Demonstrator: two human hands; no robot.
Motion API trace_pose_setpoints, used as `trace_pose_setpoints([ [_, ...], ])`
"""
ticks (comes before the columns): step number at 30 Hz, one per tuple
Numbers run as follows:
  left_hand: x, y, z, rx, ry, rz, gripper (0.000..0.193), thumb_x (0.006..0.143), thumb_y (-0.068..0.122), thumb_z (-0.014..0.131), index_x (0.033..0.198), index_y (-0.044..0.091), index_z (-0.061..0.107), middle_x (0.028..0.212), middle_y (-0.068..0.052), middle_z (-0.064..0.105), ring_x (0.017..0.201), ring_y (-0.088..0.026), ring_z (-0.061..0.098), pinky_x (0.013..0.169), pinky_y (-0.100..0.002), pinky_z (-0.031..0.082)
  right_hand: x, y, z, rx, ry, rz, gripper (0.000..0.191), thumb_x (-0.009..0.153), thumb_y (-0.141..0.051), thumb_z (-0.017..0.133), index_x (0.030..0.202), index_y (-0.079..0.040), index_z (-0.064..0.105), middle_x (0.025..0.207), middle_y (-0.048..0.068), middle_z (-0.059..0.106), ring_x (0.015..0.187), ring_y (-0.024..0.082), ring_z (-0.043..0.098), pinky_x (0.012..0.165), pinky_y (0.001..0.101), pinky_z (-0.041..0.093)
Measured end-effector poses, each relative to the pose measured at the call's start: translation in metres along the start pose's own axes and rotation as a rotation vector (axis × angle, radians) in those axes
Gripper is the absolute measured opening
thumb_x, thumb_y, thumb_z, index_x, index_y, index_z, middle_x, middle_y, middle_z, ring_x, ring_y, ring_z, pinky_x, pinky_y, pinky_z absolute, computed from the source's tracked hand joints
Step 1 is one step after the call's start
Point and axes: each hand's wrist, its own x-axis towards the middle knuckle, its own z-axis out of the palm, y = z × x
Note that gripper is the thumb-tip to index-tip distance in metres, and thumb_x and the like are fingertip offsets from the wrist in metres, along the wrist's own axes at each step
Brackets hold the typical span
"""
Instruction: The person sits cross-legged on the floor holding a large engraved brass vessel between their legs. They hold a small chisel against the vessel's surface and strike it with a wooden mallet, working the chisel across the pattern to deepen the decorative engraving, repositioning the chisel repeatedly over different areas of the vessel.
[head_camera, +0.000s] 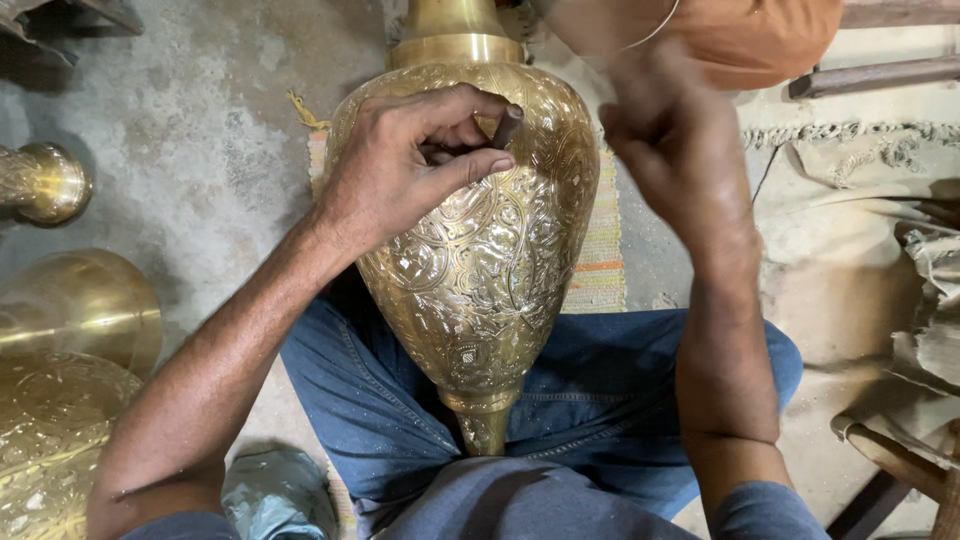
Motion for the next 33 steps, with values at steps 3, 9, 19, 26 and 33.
trace_pose_setpoints([
  [3, 0.001, -0.004, 0.002, 0.074, 0.001, 0.0, 0.031, 0.096, 0.026, 0.081, 0.116, 0.005, 0.072, 0.095, -0.007, 0.078, 0.091, -0.017, 0.077, 0.082, -0.035, 0.065, 0.001, -0.001, 0.0, -0.291, 0.04, -0.225, 0.029, 0.09, -0.009, 0.083, 0.104, -0.006, 0.057, 0.091, 0.007, 0.07, 0.08, 0.02, 0.069, 0.076, 0.0444, 0.056],
  [9, 0.001, -0.008, 0.001, 0.102, 0.015, 0.089, 0.029, 0.097, 0.025, 0.081, 0.117, 0.005, 0.073, 0.099, -0.008, 0.079, 0.095, -0.019, 0.078, 0.086, -0.037, 0.064, 0.001, -0.012, -0.002, -0.308, 0.02, -0.201, 0.027, 0.09, -0.01, 0.081, 0.102, -0.005, 0.058, 0.084, 0.007, 0.067, 0.071, 0.019, 0.064, 0.073, 0.0489, 0.051],
  [19, 0.002, -0.009, -0.001, 0.123, 0.015, 0.073, 0.027, 0.096, 0.027, 0.084, 0.113, 0.008, 0.074, 0.097, -0.006, 0.079, 0.09, -0.016, 0.078, 0.082, -0.035, 0.064, -0.005, -0.005, -0.006, -0.315, -0.021, -0.198, 0.03, 0.108, -0.014, 0.081, 0.104, -0.004, 0.053, 0.088, 0.006, 0.066, 0.078, 0.018, 0.065, 0.069, 0.0362, 0.053],
  [26, 0.004, -0.007, -0.003, 0.025, 0.001, 0.008, 0.034, 0.092, 0.027, 0.083, 0.119, 0.007, 0.074, 0.09, -0.003, 0.078, 0.084, -0.013, 0.077, 0.076, -0.032, 0.064, -0.006, -0.009, -0.006, -0.492, -0.047, -0.226, 0.028, 0.096, -0.005, 0.083, 0.106, -0.002, 0.057, 0.091, 0.011, 0.067, 0.084, 0.032, 0.068, 0.073, 0.0443, 0.053],
  [33, 0.006, -0.011, -0.003, 0.086, 0.004, 0.019, 0.027, 0.095, 0.027, 0.085, 0.111, 0.007, 0.075, 0.087, -0.004, 0.078, 0.082, -0.014, 0.077, 0.076, -0.033, 0.065, -0.003, -0.009, 0.001, -0.151, -0.023, -0.055, 0.024, 0.098, -0.006, 0.076, 0.103, -0.004, 0.053, 0.085, 0.009, 0.065, 0.078, 0.025, 0.069, 0.071, 0.0385, 0.058],
])
